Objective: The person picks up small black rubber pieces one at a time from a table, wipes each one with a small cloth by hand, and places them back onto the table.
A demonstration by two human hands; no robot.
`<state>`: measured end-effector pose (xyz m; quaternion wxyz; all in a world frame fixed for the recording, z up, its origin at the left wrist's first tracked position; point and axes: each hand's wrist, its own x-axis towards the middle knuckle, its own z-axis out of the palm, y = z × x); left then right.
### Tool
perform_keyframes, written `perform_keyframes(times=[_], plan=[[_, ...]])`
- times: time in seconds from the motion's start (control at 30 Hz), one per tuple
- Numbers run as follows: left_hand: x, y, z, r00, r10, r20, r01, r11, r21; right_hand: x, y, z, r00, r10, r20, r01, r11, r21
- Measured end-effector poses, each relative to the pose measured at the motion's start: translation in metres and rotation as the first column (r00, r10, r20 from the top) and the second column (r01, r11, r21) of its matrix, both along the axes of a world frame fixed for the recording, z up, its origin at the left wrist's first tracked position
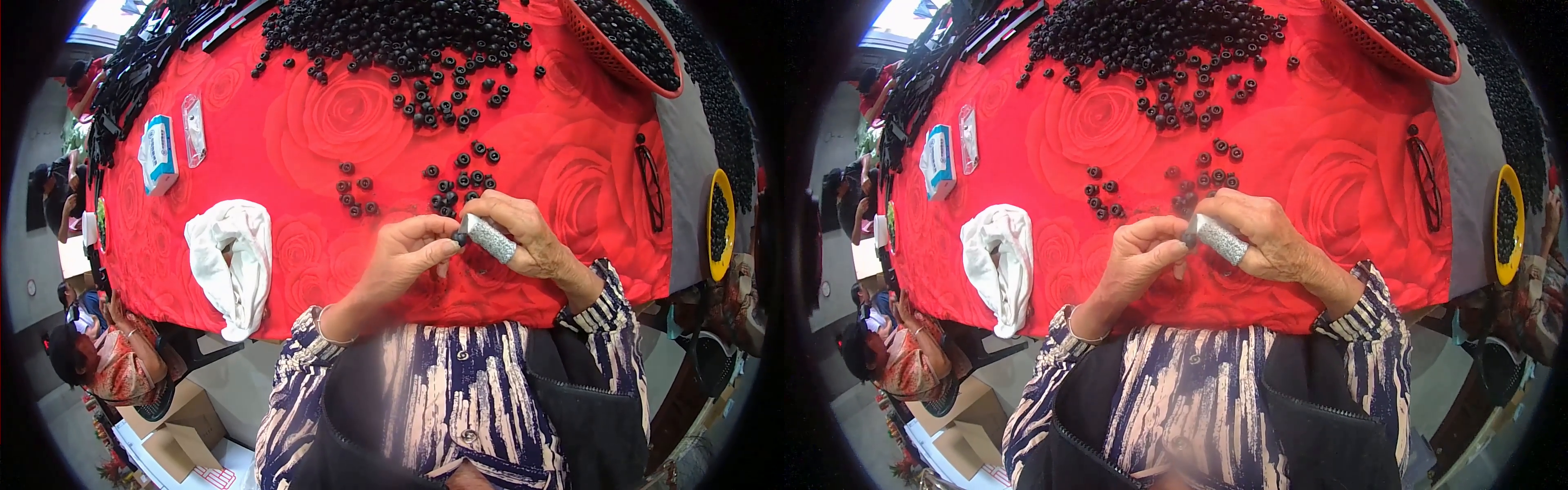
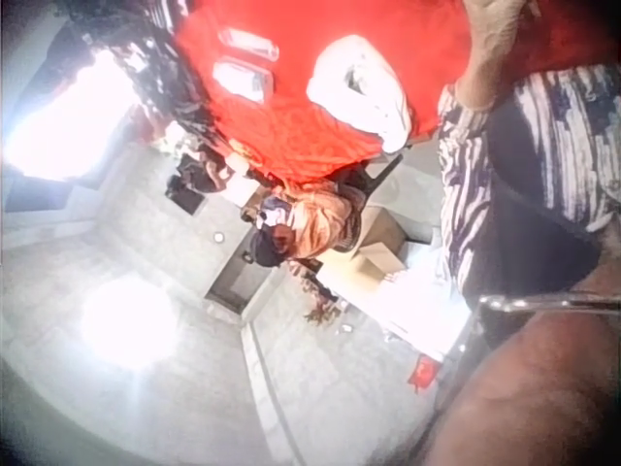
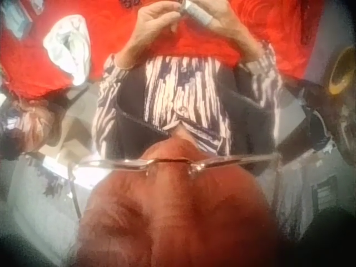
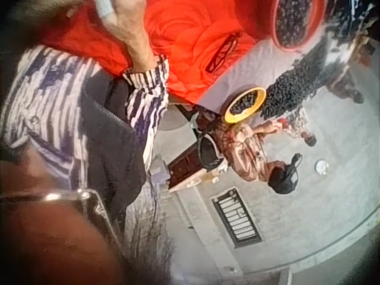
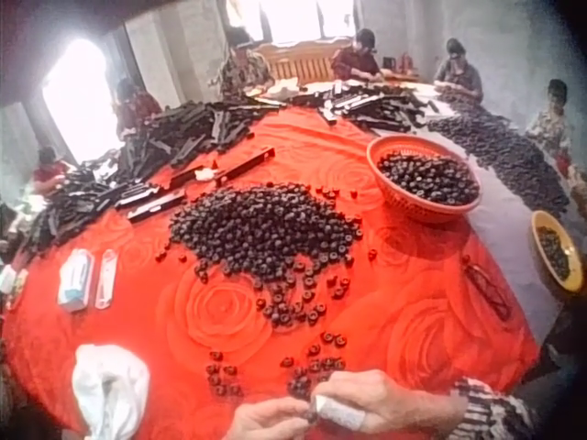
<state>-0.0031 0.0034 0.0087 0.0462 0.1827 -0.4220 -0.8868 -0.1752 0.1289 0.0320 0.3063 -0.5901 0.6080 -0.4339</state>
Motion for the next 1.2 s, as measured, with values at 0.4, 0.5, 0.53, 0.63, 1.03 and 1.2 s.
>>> perform_keyframes(times=[0.4,0.5,0.53,0.63,1.03,1.2], plan=[[0.000,0.001,0.000,1.000,-0.002,0.031,0.003,1.000,-0.009,-0.001,-0.001,0.002,0.999,0.008,0.037,-0.009,1.000,0.008],[-0.001,0.000,-0.003,0.999,-0.031,-0.011,0.032,0.993,0.116,-0.002,0.000,0.001,0.999,0.019,0.042,-0.018,1.000,-0.017],[0.000,0.001,-0.004,0.999,-0.031,-0.010,0.032,0.993,0.116,-0.001,0.000,0.001,0.999,0.019,0.043,-0.018,1.000,-0.017],[0.001,0.002,-0.007,0.998,-0.034,-0.043,0.042,0.978,0.206,0.000,0.001,0.001,0.998,0.016,0.055,-0.016,1.000,-0.009],[0.001,0.004,-0.008,0.994,-0.076,-0.079,0.098,0.938,0.331,-0.006,-0.001,-0.007,0.995,0.090,0.030,-0.089,0.994,-0.056],[0.002,0.005,-0.009,0.996,-0.062,-0.068,0.082,0.936,0.343,-0.005,-0.001,-0.011,0.996,0.087,0.037,-0.083,0.991,-0.109]])
